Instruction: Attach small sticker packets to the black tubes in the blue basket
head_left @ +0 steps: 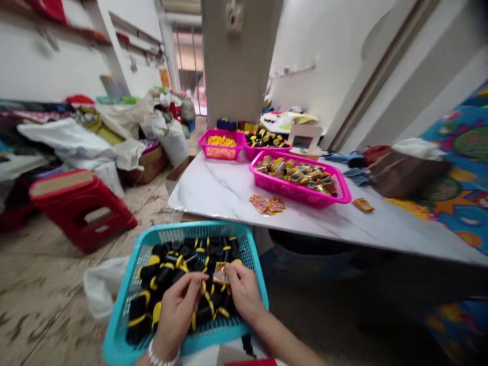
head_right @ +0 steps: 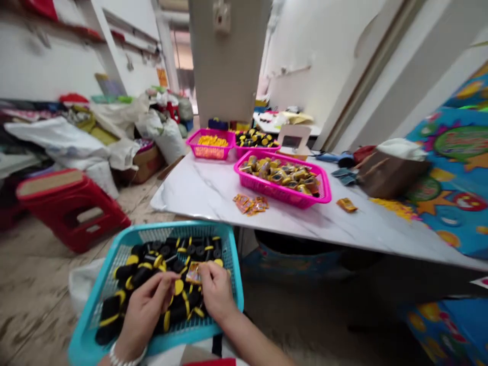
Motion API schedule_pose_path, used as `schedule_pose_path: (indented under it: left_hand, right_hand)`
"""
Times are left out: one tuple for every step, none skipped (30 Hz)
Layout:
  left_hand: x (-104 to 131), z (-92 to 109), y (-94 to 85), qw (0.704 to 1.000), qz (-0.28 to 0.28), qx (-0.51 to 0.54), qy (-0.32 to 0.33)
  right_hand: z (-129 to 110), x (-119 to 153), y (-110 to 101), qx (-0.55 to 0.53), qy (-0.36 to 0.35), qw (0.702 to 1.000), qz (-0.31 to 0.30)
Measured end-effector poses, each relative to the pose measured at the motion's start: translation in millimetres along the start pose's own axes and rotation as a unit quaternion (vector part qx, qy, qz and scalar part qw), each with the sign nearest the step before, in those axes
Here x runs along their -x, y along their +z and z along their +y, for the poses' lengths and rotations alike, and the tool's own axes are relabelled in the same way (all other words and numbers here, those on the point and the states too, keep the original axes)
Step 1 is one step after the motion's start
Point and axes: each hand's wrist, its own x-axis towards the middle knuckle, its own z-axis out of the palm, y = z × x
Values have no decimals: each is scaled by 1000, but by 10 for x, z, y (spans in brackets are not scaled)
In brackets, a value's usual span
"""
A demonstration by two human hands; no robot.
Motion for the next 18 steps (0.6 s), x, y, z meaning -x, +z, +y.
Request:
schedule_pose_path:
  left_hand:
    - [-22,-24,-4,1000,-5,2,11]
    - [-38,-33,-10,1000,-9,3,19]
    - [-50,-31,-17,1000,-11,5,26]
    - [-56,-22,-26,999,-12,10,28]
    - [-59,-12,-34,999,-12,14,27]
    - [-59,-3,-43,999,-11,19,24]
    - [-56,3,-50,999,-10,24,20]
    - [-53,6,-56,999,-7,26,17]
    - [-51,6,-61,1000,-3,27,15]
    - [-50,6,-64,1000,1,27,12]
    - [-51,5,-67,1000,3,28,8]
    - [-53,6,-70,1000,3,30,3]
    - [-55,10,-74,999,-1,34,-4]
    - [-57,17,-79,999,-7,36,-11]
    - [-55,27,-86,999,-13,35,-16]
    - [-49,41,-93,999,-19,29,-18]
    - [-39,55,-101,999,-22,19,-16]
    - [-26,68,-109,1000,-23,7,-10]
  right_hand:
    - [3,13,22,13,-8,1000,-16]
    - [-4,25,39,27,-16,999,-28]
    - [-19,35,53,41,-24,998,-38]
    - [-35,42,64,55,-33,997,-43]
    - [-50,48,73,70,-45,996,-43]
    - [-60,52,81,83,-59,994,-41]
    - [-64,55,87,96,-73,992,-39]
    - [-63,57,92,107,-87,990,-38]
    - [-59,59,96,116,-98,988,-39]
    - [-52,59,99,123,-107,986,-40]
    - [-45,59,103,128,-113,984,-42]
    - [-41,59,106,131,-118,983,-42]
    - [-42,61,110,134,-122,983,-41]
    - [-47,66,114,137,-127,982,-37]
    - [-56,76,118,143,-132,980,-35]
    - [-68,92,123,151,-138,978,-34]
    - [-77,114,127,162,-142,976,-32]
    - [-77,137,130,176,-147,973,-28]
